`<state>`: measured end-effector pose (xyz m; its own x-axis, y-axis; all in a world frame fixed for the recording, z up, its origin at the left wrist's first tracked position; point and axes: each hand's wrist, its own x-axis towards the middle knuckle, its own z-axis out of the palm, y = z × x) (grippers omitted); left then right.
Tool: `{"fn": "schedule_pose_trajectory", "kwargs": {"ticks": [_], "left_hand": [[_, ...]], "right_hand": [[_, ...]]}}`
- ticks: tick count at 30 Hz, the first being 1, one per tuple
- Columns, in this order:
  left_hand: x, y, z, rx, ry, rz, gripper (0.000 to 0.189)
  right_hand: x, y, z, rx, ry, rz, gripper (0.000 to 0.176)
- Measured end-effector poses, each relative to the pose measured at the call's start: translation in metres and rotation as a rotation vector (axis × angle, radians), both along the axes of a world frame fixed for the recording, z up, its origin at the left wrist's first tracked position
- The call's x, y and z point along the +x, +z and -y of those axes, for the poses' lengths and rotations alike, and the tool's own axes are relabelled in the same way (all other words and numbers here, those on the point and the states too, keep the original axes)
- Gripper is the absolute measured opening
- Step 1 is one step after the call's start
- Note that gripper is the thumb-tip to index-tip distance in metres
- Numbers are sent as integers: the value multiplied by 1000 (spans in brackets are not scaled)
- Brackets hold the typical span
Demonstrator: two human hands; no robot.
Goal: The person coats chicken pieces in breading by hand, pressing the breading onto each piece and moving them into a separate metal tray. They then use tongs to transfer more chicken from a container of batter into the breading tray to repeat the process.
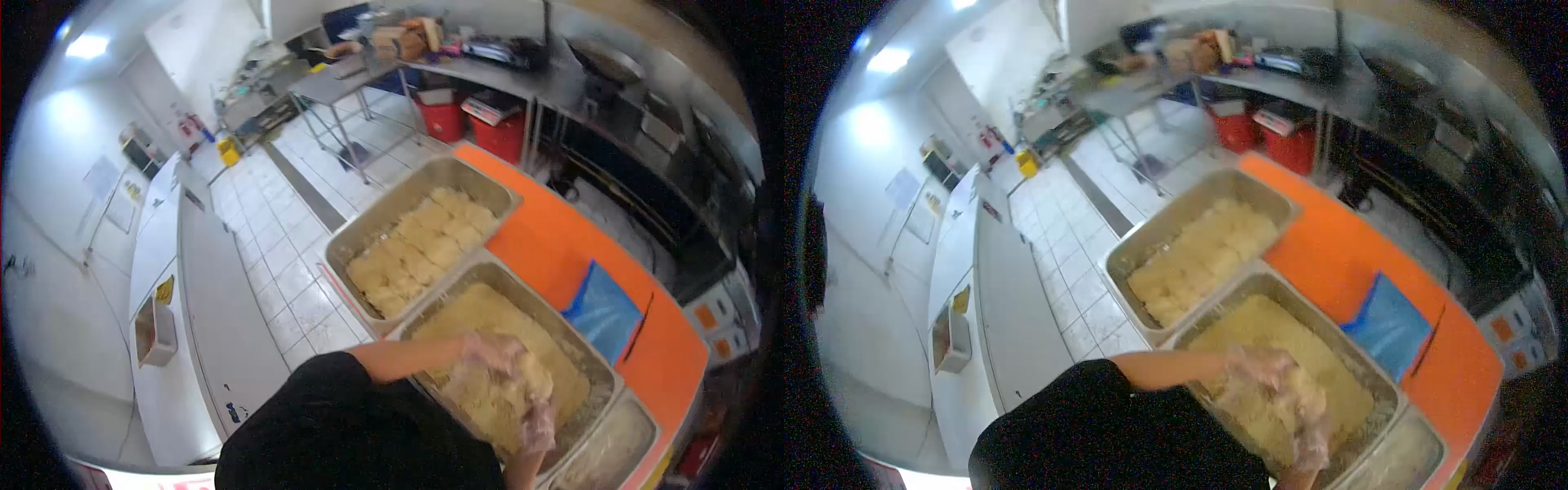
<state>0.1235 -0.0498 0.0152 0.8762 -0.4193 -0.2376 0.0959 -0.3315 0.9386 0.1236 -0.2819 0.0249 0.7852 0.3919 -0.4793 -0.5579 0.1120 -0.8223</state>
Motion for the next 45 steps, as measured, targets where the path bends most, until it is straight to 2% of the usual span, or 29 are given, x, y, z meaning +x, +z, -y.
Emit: {"fn": "schedule_pose_trajectory", "kwargs": {"ticks": [1,2,4,5,7,8,10,11,12,15,16,17,18,19,20,22,24,27,31,32,33,34,35,36,38,39,41,43,45], "left_hand": [[2,39,5,152,-78,-91,62],[1,43,-1,163,-59,-75,62],[-10,36,-1,428,-46,141,40],[-1,15,-11,431,-43,143,40],[13,-37,-35,488,-366,2,31],[8,-37,-45,479,-371,8,31],[-10,-29,-79,18,-141,262,26],[-19,-5,-90,37,-80,114,28],[-20,23,-108,53,-33,-39,30],[-33,18,-167,124,-42,288,31],[-32,45,-191,144,-140,108,28],[-43,44,-203,-226,125,-191,30],[-41,63,-222,-91,69,-237,34],[-47,75,-237,-204,133,-262,37],[-50,80,-256,-297,215,-276,40],[-60,70,-289,-470,254,-316,40],[-63,61,-322,-620,309,-337,40],[-71,45,-360,-496,363,-371,43],[-75,5,-398,154,382,-251,40],[-78,-12,-402,382,384,-126,38],[-80,-50,-408,376,379,-123,38],[-82,-97,-413,600,365,58,30],[-84,-121,-415,823,351,240,22],[-89,-119,-409,817,354,240,22],[-101,-100,-386,1107,334,162,17],[-105,-81,-378,1103,331,168,17],[-119,-48,-364,1221,105,472,32],[-131,-96,-374,1152,63,370,39],[-129,-94,-380,1090,14,276,46]], "right_hand": [[2,38,-13,-279,29,-44,49],[9,16,-4,-268,44,-24,49],[24,-53,33,-413,253,473,55],[24,-34,26,-411,255,477,55],[3,35,21,-543,496,655,52],[10,13,31,-554,493,654,52],[31,-49,65,-1080,549,778,48],[31,-46,66,-1171,519,767,50],[29,-27,49,-1059,443,746,51],[14,39,-18,-649,293,591,55],[11,57,-41,-598,296,536,56],[12,77,-65,-554,350,450,57],[13,60,-73,-897,351,791,59],[-3,72,-119,-319,92,603,60],[-17,107,-180,-196,-37,409,61],[-16,89,-235,450,177,587,56],[-21,100,-312,-68,179,245,51],[-26,61,-382,-165,236,203,44],[-26,13,-434,-214,354,73,43],[-26,-33,-440,-173,375,92,41],[-25,-62,-446,-135,399,109,39],[-23,-69,-452,-144,399,112,39],[-20,-74,-458,-444,492,211,37],[-19,-77,-462,-744,579,306,37],[-21,-79,-457,-796,609,357,39],[-19,-79,-455,-844,634,412,42],[-21,-102,-450,-895,632,503,42],[-27,-110,-451,-936,626,600,42],[-38,-90,-460,-867,480,516,36]]}}
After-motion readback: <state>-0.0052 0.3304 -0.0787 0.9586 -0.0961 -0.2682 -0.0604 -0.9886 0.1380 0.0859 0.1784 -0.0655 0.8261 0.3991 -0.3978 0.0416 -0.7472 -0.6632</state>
